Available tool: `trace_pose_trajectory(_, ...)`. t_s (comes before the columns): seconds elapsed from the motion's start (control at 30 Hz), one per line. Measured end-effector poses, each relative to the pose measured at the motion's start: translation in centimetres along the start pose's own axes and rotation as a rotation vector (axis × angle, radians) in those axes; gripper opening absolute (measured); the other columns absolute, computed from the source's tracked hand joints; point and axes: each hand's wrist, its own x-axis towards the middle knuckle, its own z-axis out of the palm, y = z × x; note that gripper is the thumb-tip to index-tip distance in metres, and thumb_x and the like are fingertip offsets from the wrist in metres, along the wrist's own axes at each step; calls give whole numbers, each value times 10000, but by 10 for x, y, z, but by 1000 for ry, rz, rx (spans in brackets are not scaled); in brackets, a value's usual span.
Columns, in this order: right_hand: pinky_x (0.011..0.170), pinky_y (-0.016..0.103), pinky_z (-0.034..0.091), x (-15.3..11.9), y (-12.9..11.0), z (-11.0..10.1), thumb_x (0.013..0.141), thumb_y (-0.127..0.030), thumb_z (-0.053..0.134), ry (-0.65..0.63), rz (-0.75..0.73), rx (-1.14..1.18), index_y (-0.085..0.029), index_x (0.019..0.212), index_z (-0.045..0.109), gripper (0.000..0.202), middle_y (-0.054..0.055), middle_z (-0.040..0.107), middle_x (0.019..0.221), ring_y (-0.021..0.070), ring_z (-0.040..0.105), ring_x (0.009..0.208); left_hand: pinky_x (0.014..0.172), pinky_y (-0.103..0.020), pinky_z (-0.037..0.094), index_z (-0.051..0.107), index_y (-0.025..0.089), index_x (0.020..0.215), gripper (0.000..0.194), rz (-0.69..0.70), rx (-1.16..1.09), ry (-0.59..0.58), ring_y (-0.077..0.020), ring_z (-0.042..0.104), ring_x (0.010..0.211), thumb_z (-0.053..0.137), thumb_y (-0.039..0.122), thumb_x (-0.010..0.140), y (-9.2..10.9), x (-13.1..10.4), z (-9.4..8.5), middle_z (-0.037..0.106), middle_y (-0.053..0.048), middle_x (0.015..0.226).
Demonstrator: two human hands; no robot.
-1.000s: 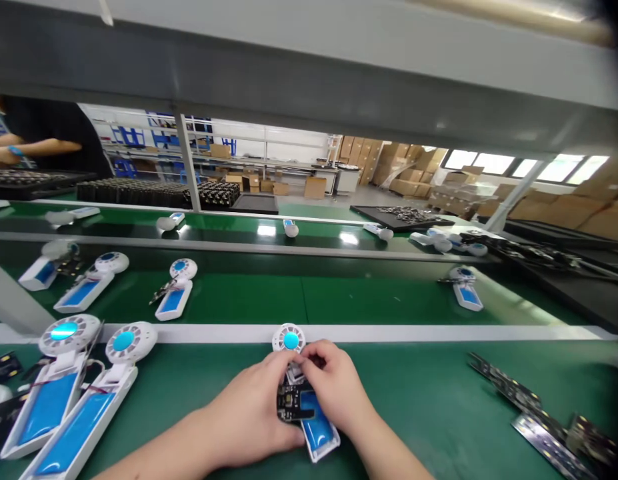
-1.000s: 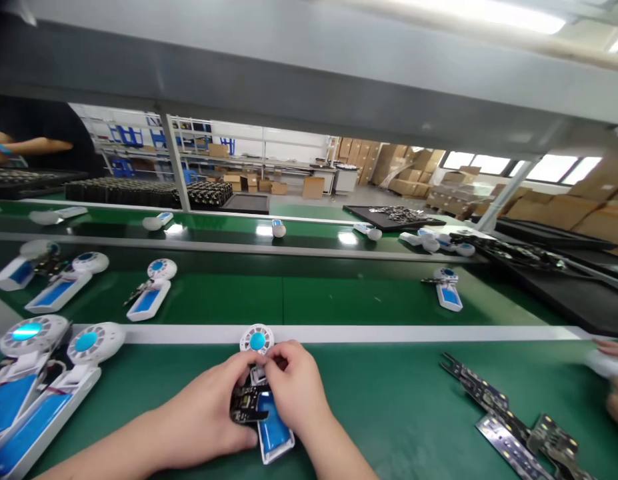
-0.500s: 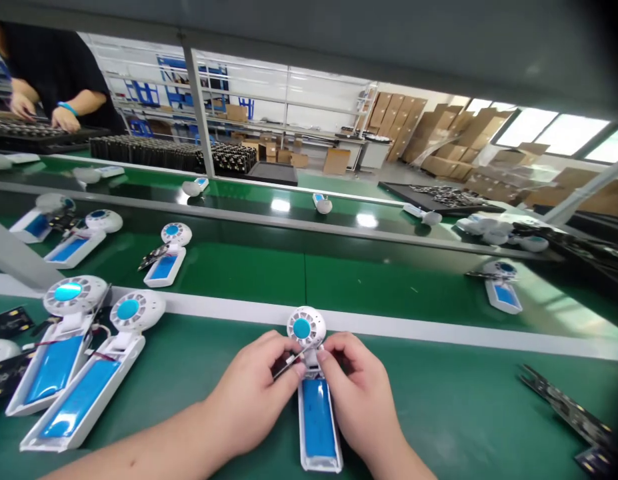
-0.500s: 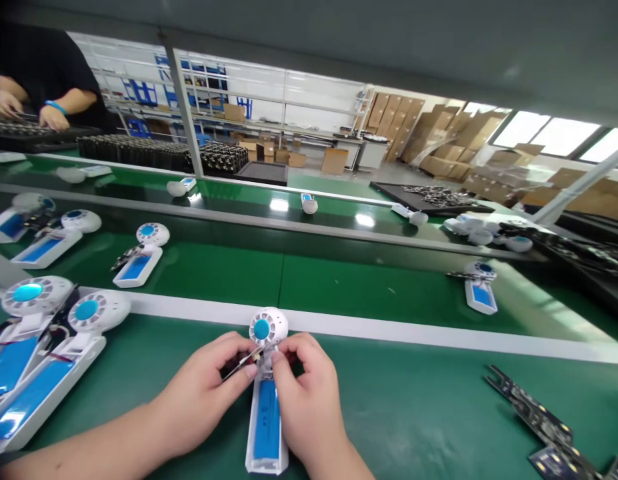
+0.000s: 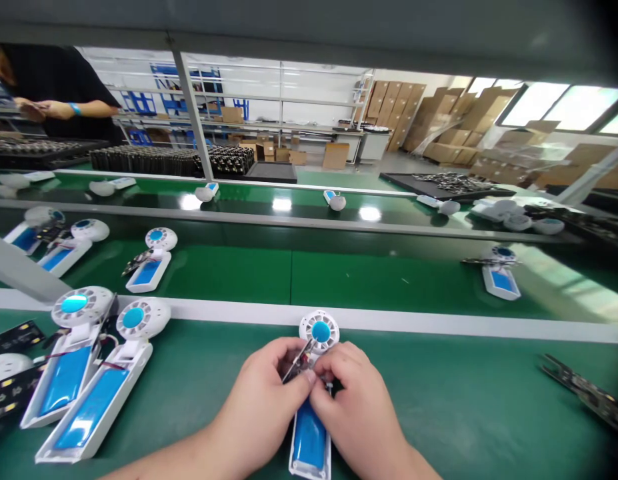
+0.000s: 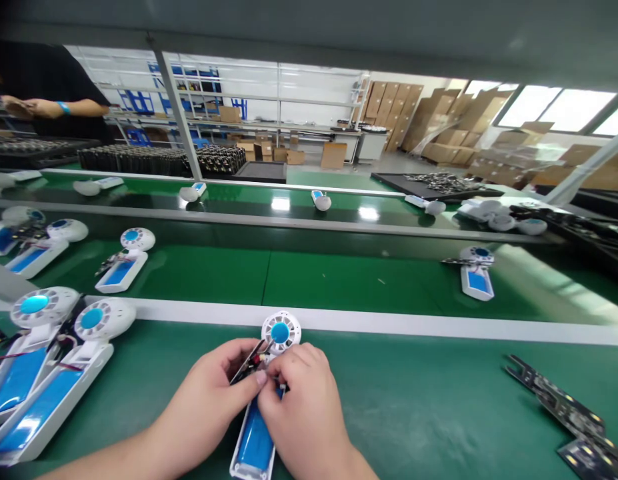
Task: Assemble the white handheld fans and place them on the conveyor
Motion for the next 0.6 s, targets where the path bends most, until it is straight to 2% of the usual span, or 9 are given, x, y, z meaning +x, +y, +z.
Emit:
trace_pose_trajectory(0.23, 753, 356, 413, -2, 0, 6, 756, -77, 587, 58, -76, -74, -193, 655, 572, 154, 5, 616, 709, 185, 551, 743, 855, -332, 529, 641, 187, 1115, 339, 7, -23, 31, -203, 689, 855, 618, 158, 778, -7, 1, 2, 740, -46, 975)
trace_pose_trajectory(0.47, 767, 363, 405, -4, 0, 2, 829, -122, 565, -11, -45, -20, -198, 726, 603, 134, 7, 627, 754, 188, 554, 772, 852, -308, 510, 622, 172, 1039, 276, 24, -75, 16, -199, 683, 914, 581, 105, 775, -2, 2, 1, 733, -47, 1001)
trace_pose_trajectory(0.6, 748, 358, 400, -4, -2, 2, 803, -109, 547, -1, -41, -15, -193, 695, 554, 138, 8, 611, 745, 184, 543, 756, 863, -325, 511, 646, 166, 1006, 245, 31, -25, -14, -206, 677, 897, 593, 111, 773, -2, 2, -1, 729, -52, 985)
